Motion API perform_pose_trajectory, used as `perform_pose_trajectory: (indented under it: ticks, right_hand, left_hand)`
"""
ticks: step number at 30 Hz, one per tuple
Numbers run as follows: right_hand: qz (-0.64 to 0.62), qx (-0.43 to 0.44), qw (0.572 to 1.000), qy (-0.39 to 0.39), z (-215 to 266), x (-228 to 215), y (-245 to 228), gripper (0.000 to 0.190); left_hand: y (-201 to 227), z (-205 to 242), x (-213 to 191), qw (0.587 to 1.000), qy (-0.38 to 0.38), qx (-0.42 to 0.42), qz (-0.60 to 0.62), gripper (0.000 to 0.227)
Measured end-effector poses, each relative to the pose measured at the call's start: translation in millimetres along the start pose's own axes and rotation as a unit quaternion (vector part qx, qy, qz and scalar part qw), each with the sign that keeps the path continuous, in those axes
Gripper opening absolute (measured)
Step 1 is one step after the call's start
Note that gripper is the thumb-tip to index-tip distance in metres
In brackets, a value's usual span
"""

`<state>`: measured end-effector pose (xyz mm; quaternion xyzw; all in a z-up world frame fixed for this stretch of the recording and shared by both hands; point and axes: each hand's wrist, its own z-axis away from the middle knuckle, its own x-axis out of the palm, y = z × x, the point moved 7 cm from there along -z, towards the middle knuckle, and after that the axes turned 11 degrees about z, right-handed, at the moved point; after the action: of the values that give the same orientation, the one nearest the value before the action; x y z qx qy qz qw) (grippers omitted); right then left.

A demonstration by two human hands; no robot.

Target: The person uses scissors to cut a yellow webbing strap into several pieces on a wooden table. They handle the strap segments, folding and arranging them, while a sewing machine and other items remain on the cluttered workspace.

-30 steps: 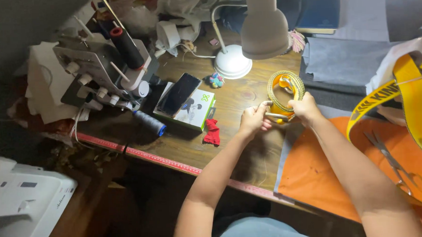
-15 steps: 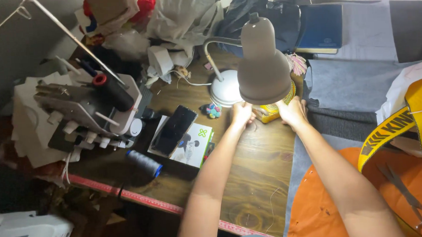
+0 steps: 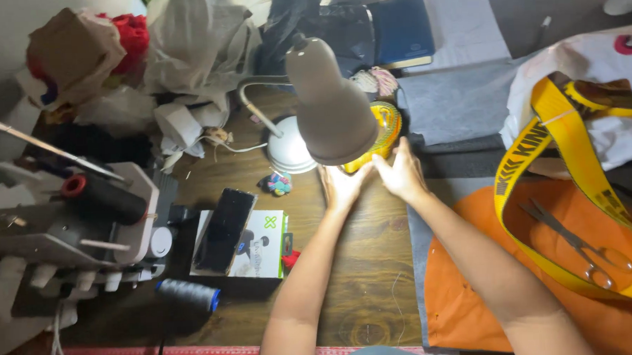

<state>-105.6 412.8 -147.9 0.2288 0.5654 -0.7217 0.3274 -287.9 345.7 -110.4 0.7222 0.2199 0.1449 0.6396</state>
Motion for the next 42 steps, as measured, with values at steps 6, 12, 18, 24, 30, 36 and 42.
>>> perform_pose_trajectory:
  ticks: [6,12,18,24,30,36,42]
  right_hand:
    - [-0.001,-0.173,0.980,0.097,51.3,-56.9,39.0,0.052]
    - [0.171,-0.198,0.904,0.338,49.8,-211.2,148.0,0.042]
    - [0.182,0.046,0.950,0.248,17.1,-247.9,269.8,0.083]
    - [0.239,-0.073,0.902,0.353,94.2,-243.1,184.1,0.061]
    - [0.119,-0.120,0.945,0.281,170.2,-149.4,166.7,0.044]
    - [0.321,-0.306,0.874,0.200,200.3,-114.5,127.8,0.039]
    - [-0.003,-0.173,0.984,-0.036,173.5,-162.1,135.5,0.044]
  left_hand:
    - [-24.3,-9.8,15.7,0.986,-0.057,0.099,-0.125,0.074]
    - [-25.4,6.6,20.8,0.968,-0.067,0.099,-0.222,0.092]
    - [43.1,103.4,112.3,0.911,-0.142,0.357,-0.150,0.068]
    - [-1.2,140.4,233.5,0.931,-0.352,-0.083,0.055,0.063]
    - [-10.6,148.3,272.2,0.811,-0.338,-0.362,0.310,0.095]
    - [-66.5,133.9,308.3,0.833,-0.389,-0.340,0.196,0.057]
    - [21.5,118.5,219.1,0.829,-0.334,-0.346,0.286,0.048]
